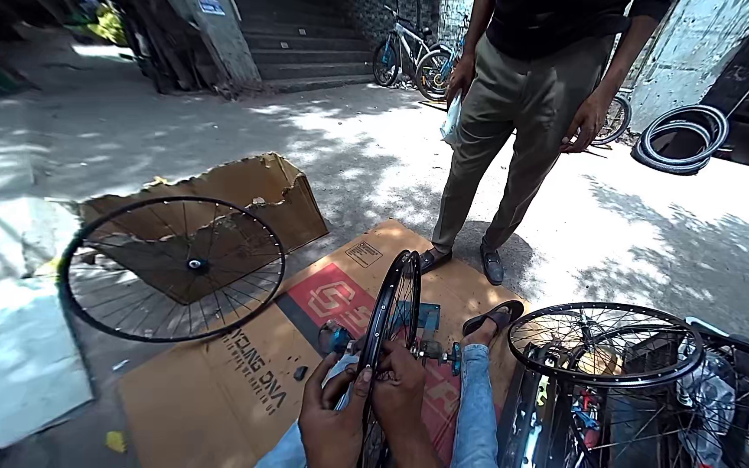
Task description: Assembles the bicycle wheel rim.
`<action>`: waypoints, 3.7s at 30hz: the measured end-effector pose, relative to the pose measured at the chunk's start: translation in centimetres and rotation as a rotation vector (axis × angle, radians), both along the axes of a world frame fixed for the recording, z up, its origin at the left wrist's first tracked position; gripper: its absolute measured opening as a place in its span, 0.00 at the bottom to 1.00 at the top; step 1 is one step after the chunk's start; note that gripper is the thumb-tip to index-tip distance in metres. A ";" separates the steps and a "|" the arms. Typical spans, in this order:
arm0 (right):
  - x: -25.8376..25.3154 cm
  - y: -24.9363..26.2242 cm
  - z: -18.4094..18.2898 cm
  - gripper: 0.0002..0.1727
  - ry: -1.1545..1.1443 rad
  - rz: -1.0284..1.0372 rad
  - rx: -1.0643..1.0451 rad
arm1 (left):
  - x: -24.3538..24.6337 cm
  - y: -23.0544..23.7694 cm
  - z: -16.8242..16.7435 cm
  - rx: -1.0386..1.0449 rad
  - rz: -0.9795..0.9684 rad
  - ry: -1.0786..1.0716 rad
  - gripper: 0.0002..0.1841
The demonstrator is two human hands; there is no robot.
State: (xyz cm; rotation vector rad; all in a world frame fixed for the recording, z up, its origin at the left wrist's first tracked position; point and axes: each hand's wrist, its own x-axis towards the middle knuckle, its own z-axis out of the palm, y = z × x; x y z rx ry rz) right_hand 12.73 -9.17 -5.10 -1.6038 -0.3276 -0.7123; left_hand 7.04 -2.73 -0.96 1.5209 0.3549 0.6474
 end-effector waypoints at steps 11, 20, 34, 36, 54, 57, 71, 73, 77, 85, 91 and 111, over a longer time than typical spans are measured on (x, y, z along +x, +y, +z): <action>2.0 -5.3 0.5 0.13 0.245 0.772 0.042 | -0.3 0.2 0.6 -0.013 -0.098 -0.013 0.40; 0.6 -2.2 0.5 0.12 0.086 0.259 0.020 | 0.1 0.3 0.7 -0.023 -0.112 0.024 0.44; -1.0 -3.4 -1.8 0.18 0.010 0.424 -0.041 | -0.3 0.4 -0.5 0.097 -0.028 -0.042 0.41; -1.3 -2.9 -2.1 0.16 -0.007 0.403 0.022 | -0.5 0.4 -0.5 0.093 -0.032 -0.033 0.40; -2.6 -2.0 -2.3 0.06 0.063 0.241 0.051 | -0.8 0.4 -1.8 0.041 -0.139 -0.052 0.24; -2.4 -2.3 -1.9 0.06 0.084 0.229 0.013 | -0.6 0.5 -1.7 0.108 -0.158 -0.065 0.18; -2.4 -5.0 -1.3 0.29 0.223 0.152 0.131 | 1.0 1.3 1.4 0.164 -0.227 0.052 0.17; -1.7 -4.6 -1.1 0.26 0.266 0.135 0.205 | 1.5 1.0 1.7 0.177 -0.231 0.076 0.16; 0.4 -2.9 -1.5 0.19 0.243 0.259 0.087 | 1.6 0.4 1.3 0.212 -0.168 0.078 0.14; 1.2 -2.6 -2.6 0.24 0.205 0.584 0.129 | 0.6 0.9 0.2 0.268 -0.173 0.038 0.22; 1.9 -3.4 -1.1 0.19 0.194 0.735 0.223 | -0.1 0.9 -0.4 0.318 -0.173 0.072 0.23; 2.1 -3.1 -1.3 0.07 -0.119 0.383 0.023 | -1.8 1.1 -1.6 0.340 -0.281 -0.063 0.23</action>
